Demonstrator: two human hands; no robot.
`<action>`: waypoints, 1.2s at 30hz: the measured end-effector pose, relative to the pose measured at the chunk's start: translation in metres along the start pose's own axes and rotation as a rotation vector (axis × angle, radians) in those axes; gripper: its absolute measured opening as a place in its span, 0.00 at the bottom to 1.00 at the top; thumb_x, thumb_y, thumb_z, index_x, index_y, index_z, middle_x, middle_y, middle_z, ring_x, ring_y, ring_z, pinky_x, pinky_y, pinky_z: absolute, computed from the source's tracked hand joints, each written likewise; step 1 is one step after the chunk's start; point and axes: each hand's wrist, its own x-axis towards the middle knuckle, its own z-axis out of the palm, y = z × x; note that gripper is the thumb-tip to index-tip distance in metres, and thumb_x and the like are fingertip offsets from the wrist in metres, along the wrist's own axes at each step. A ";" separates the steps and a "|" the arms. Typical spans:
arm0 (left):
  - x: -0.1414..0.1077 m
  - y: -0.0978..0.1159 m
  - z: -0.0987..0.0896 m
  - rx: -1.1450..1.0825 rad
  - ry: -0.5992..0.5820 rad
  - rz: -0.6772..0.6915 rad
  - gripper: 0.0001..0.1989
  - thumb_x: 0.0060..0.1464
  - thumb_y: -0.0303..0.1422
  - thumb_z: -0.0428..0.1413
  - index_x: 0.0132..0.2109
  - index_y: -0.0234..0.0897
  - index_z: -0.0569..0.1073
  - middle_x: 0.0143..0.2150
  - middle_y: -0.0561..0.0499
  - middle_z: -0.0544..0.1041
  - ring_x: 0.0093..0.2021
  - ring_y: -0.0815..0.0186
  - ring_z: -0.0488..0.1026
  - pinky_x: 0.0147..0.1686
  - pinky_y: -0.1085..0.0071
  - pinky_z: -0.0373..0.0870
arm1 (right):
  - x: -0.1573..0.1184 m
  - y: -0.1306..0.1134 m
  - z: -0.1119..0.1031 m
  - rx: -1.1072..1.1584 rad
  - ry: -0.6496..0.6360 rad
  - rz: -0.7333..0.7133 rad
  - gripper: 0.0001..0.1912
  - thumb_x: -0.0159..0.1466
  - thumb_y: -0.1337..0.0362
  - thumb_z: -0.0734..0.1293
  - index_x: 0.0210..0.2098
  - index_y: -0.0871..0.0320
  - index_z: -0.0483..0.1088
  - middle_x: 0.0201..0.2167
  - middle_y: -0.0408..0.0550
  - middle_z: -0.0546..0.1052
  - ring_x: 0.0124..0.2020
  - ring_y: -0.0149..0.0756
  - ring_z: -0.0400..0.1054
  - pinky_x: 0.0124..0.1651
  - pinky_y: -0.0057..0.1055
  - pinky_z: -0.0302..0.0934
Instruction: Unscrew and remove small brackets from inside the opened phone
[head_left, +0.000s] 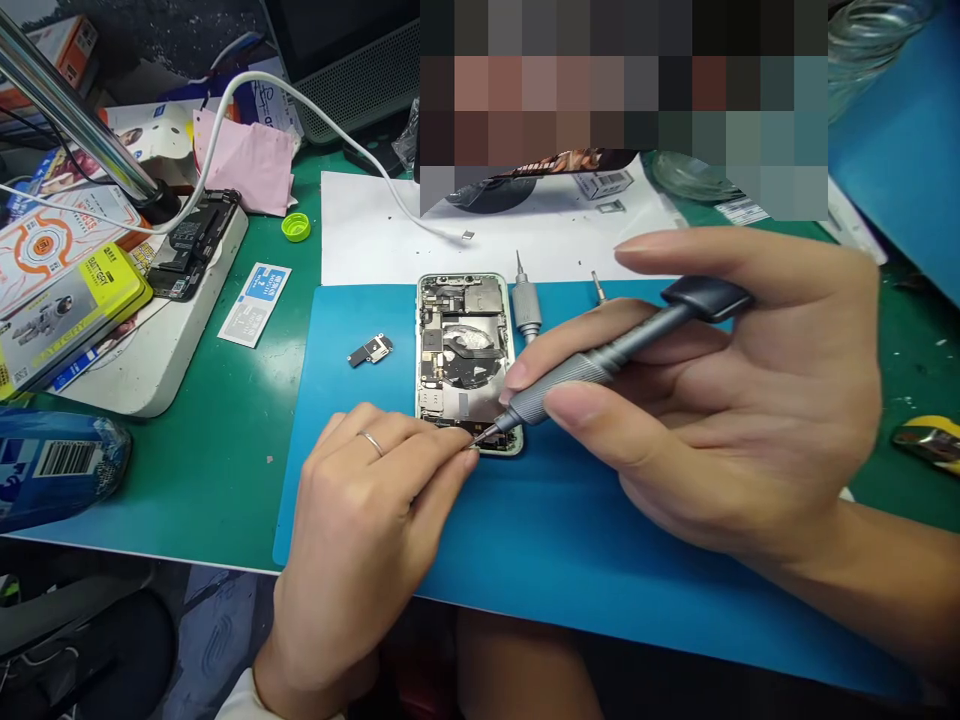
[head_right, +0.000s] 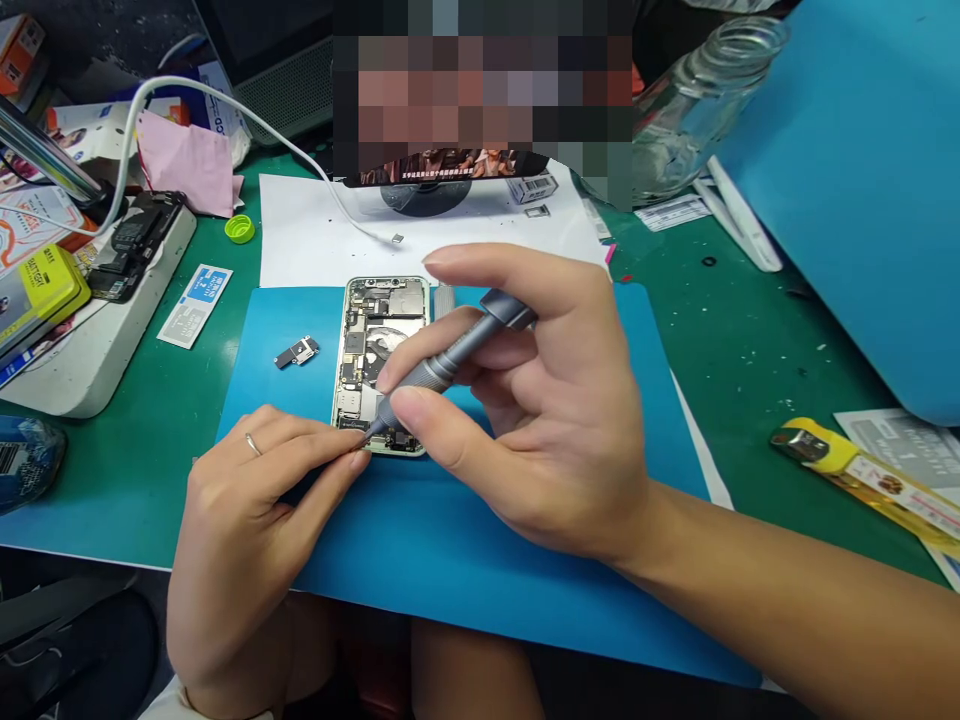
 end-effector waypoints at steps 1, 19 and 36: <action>0.000 0.000 0.000 0.002 -0.003 -0.005 0.03 0.68 0.30 0.61 0.44 0.40 0.81 0.41 0.54 0.85 0.39 0.65 0.77 0.41 0.63 0.68 | 0.000 0.000 0.000 0.001 0.003 -0.007 0.35 0.63 0.73 0.74 0.64 0.37 0.69 0.54 0.43 0.77 0.36 0.33 0.81 0.29 0.27 0.78; -0.001 0.002 -0.001 0.005 -0.012 -0.039 0.04 0.68 0.29 0.60 0.42 0.40 0.80 0.39 0.56 0.84 0.38 0.66 0.75 0.39 0.62 0.67 | 0.000 -0.004 0.004 0.026 0.005 -0.003 0.37 0.62 0.78 0.72 0.64 0.39 0.70 0.49 0.44 0.76 0.36 0.32 0.81 0.31 0.26 0.79; -0.001 0.004 0.000 0.000 0.004 -0.054 0.04 0.68 0.28 0.60 0.42 0.39 0.79 0.38 0.55 0.83 0.37 0.66 0.74 0.38 0.63 0.67 | 0.000 -0.005 0.000 -0.050 -0.003 0.000 0.38 0.62 0.77 0.73 0.65 0.35 0.69 0.59 0.43 0.75 0.37 0.35 0.81 0.30 0.29 0.80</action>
